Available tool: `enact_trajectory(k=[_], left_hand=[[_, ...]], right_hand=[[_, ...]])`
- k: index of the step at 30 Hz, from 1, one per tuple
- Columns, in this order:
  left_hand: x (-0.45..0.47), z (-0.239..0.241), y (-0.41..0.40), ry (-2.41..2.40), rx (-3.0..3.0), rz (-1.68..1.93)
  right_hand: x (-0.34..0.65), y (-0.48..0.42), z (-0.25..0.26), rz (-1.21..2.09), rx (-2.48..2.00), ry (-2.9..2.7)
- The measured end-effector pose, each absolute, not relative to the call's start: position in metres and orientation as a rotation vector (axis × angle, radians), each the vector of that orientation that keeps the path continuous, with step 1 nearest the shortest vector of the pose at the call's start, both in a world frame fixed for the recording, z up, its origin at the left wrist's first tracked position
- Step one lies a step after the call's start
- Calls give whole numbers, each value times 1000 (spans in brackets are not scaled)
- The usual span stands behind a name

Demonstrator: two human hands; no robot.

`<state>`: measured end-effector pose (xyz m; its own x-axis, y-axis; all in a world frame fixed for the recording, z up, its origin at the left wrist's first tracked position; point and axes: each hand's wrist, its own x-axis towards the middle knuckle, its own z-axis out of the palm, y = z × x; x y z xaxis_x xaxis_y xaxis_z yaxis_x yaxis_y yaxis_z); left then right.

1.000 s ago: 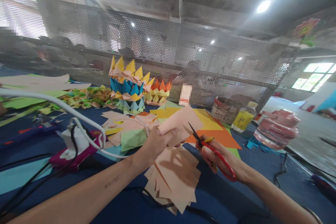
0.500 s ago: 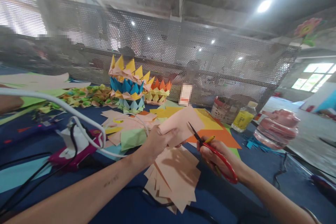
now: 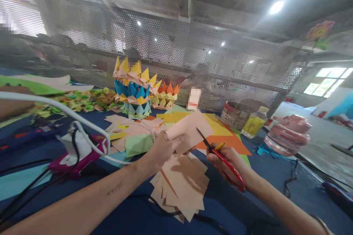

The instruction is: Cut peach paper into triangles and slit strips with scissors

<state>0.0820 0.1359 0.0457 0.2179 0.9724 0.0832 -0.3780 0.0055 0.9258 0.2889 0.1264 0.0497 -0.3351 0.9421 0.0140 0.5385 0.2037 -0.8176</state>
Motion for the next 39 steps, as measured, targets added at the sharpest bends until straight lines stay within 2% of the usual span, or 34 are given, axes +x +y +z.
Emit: enact_trajectory(k=[11, 25, 31, 39], left_hand=[[82, 45, 133, 741, 1092, 1182], [84, 43, 129, 669, 1089, 1109], [85, 42, 129, 662, 1078, 1109], [84, 43, 130, 704, 1058, 1097]], right_hand=[[286, 113, 62, 838, -1278, -2169], [283, 117, 52, 1051, -1262, -2001], [278, 116, 49, 1023, -1340, -1892], [282, 114, 52, 900, -1320, -2013]])
